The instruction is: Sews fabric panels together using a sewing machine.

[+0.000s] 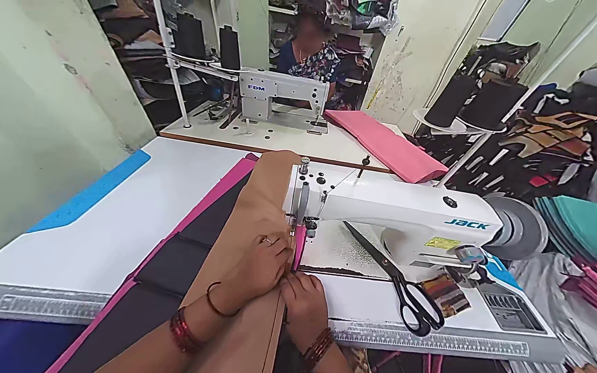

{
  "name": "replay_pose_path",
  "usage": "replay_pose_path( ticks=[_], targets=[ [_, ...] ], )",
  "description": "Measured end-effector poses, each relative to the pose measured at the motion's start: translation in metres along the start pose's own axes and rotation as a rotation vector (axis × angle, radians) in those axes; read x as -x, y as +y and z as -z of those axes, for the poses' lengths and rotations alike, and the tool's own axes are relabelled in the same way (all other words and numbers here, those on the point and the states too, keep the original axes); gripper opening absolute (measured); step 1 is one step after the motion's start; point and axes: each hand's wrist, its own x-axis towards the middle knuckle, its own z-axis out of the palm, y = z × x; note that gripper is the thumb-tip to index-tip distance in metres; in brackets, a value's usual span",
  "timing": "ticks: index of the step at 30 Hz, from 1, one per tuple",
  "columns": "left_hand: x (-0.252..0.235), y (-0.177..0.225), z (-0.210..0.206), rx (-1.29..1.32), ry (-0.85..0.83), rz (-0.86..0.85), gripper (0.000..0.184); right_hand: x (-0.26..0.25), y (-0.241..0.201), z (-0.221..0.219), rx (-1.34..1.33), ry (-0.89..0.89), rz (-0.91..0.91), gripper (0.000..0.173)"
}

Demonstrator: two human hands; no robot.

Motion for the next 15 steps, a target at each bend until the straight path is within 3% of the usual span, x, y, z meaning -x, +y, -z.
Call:
replay_pose_path(
  ticks=[7,15],
  targets=[
    [-0.021,0.003,0.019,0.085,-0.341,0.223,0.034,-0.015,0.007,0.002,-0.084,-0.121,-0.049,0.022],
    [-0.014,-0.011,0.01,0.102,-0.185,0.122,0.027,-0.032,0.019,0.0,-0.115,-0.245,-0.088,0.025]
  ],
)
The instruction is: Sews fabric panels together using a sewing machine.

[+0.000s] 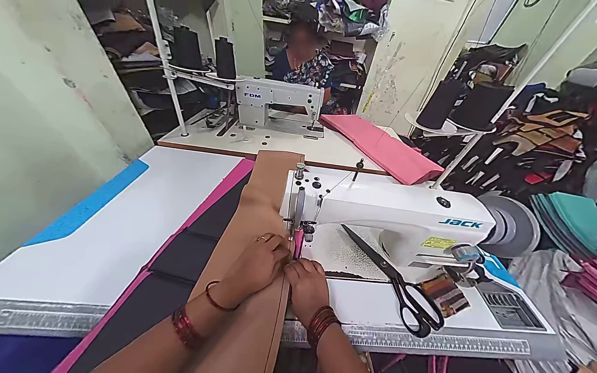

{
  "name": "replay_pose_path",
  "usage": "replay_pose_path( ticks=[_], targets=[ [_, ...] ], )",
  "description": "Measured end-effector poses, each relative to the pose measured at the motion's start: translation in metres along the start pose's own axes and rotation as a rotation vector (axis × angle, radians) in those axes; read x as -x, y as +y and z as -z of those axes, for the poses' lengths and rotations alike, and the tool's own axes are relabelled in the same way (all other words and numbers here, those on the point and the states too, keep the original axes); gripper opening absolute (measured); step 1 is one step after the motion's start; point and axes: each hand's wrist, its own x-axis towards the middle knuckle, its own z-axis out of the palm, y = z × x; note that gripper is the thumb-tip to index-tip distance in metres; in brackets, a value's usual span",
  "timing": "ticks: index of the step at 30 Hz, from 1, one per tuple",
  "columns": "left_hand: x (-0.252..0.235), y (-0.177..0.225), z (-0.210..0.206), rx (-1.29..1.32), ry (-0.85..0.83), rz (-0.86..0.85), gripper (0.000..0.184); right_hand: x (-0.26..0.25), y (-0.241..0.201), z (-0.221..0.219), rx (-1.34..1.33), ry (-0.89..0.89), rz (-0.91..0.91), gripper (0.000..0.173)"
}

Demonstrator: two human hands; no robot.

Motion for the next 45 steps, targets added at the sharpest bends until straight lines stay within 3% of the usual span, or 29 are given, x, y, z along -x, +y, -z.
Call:
replay_pose_path(
  ticks=[3,6,9,19,23,25,28,31,34,38,42,45],
  targets=[
    [-0.004,0.006,0.011,-0.024,-0.176,0.16,0.033,-0.007,0.004,0.001,-0.018,-0.061,-0.023,0.027],
    [-0.015,0.005,0.014,-0.042,-0.22,0.202,0.034,-0.015,0.007,0.0,-0.003,-0.099,-0.036,0.027],
    [-0.02,0.002,0.009,-0.044,-0.163,0.192,0.034,-0.025,0.008,0.004,-0.037,-0.209,-0.1,0.028],
    [-0.027,-0.006,-0.013,-0.07,0.126,0.2,0.031,-0.045,0.017,0.001,-0.004,-0.34,-0.153,0.03],
    [-0.027,-0.016,-0.013,0.025,0.147,0.177,0.03,-0.05,0.02,0.006,-0.099,-0.441,-0.218,0.036],
    [-0.013,-0.019,-0.004,0.112,0.061,0.2,0.036,-0.044,0.019,0.01,-0.162,-0.486,-0.263,0.043],
    [0.034,-0.017,0.023,0.12,-0.109,0.37,0.066,-0.004,0.012,0.01,-0.248,-0.319,-0.25,0.048],
    [0.096,-0.019,0.033,0.002,0.052,0.514,0.079,0.057,-0.006,0.01,-0.239,-0.052,-0.089,0.041],
    [0.134,-0.021,0.037,-0.015,0.095,0.626,0.071,0.103,-0.028,0.0,-0.245,0.121,0.036,0.034],
    [0.138,-0.008,0.044,0.068,0.055,0.728,0.065,0.113,-0.039,-0.003,-0.257,0.172,0.07,0.029],
    [0.131,-0.022,0.052,0.283,0.117,0.674,0.031,0.104,-0.036,0.004,-0.286,0.193,0.082,0.027],
    [0.127,-0.049,0.05,0.456,0.19,0.709,0.018,0.106,-0.036,0.011,-0.305,0.202,0.064,0.028]
  ],
)
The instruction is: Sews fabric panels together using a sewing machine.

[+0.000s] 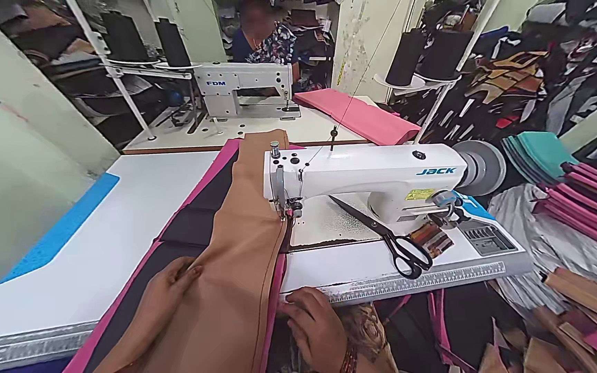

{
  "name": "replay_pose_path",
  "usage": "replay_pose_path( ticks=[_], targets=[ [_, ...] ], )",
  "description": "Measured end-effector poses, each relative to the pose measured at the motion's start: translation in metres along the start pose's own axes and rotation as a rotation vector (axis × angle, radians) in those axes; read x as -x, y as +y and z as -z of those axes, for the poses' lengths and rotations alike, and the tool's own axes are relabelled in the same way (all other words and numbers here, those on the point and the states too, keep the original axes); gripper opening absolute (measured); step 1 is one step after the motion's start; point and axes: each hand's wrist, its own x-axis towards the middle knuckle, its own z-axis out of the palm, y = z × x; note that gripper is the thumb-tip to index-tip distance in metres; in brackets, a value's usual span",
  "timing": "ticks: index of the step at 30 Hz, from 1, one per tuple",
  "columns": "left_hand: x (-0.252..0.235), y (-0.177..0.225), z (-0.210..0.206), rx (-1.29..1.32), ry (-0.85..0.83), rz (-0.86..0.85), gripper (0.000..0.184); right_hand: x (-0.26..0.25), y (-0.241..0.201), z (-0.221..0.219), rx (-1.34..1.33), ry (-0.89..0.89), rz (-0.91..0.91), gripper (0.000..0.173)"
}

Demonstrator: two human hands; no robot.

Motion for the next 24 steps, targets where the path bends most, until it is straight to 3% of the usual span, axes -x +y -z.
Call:
replay_pose_path(
  ticks=[4,10,15,17,19,20,22,24],
  targets=[
    [-0.008,-0.002,0.0,-0.157,-0.025,-0.019,0.026,0.006,0.001,0.0,0.095,-0.014,0.007,0.03],
    [0.002,0.018,0.01,-0.436,0.038,-0.142,0.04,-0.01,-0.004,-0.023,0.349,-0.083,0.22,0.048],
    [-0.012,-0.008,0.009,-0.255,-0.063,0.043,0.068,-0.023,-0.008,-0.054,0.498,-0.06,0.33,0.037],
    [-0.016,0.004,0.013,-0.339,-0.157,0.115,0.074,-0.022,-0.012,-0.057,0.507,-0.03,0.315,0.033],
    [-0.018,0.038,0.016,-0.608,-0.209,0.149,0.077,-0.026,-0.016,-0.058,0.491,-0.002,0.306,0.031],
    [-0.015,0.055,0.012,-0.724,-0.153,0.057,0.073,-0.03,-0.017,-0.057,0.479,0.01,0.302,0.029],
    [-0.011,0.067,-0.011,-0.781,-0.015,-0.34,0.059,-0.036,-0.02,-0.055,0.435,0.014,0.295,0.028],
    [-0.014,0.068,-0.048,-0.712,-0.116,-0.662,0.049,-0.04,-0.021,-0.048,0.381,0.011,0.282,0.026]
  ],
)
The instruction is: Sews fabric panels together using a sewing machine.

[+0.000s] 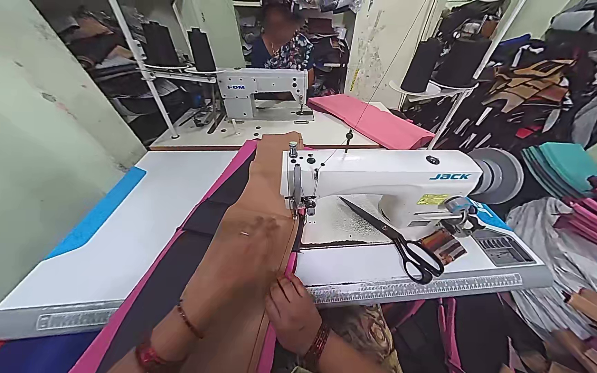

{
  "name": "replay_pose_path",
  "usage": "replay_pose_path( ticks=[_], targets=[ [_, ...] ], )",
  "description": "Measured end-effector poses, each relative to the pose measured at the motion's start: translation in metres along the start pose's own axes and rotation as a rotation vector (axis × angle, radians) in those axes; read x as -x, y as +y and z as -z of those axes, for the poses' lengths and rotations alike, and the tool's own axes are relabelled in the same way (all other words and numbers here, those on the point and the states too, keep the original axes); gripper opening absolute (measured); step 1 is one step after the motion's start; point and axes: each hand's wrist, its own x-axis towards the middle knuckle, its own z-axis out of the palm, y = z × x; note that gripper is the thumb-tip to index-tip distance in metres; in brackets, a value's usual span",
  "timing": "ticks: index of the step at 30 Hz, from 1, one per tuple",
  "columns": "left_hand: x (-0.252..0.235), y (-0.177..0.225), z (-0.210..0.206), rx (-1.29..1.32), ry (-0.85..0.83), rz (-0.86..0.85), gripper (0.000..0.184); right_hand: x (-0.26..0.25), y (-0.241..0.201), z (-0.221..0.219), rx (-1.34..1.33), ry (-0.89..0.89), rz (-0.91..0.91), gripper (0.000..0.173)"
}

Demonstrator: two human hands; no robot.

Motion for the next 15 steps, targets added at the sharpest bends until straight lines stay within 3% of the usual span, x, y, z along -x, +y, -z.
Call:
replay_pose_path(
  ticks=[1,3,6,9,15],
  targets=[
    [-0.005,0.013,-0.011,0.098,-0.037,-0.119,0.049,-0.001,0.003,0.005,-0.017,0.013,-0.005,0.025],
    [-0.011,0.03,-0.027,0.214,-0.097,-0.17,0.044,0.002,0.011,0.014,-0.031,0.029,-0.01,0.026],
    [-0.013,0.044,-0.024,0.241,-0.129,-0.065,0.041,0.01,0.018,0.02,-0.015,0.015,-0.008,0.026],
    [-0.018,0.051,-0.014,0.222,-0.294,0.044,0.048,0.011,0.021,0.02,-0.011,0.01,-0.009,0.026],
    [-0.048,0.048,-0.003,0.128,-0.46,0.068,0.05,0.002,0.039,0.019,-0.028,0.018,-0.086,0.026]
  ],
)
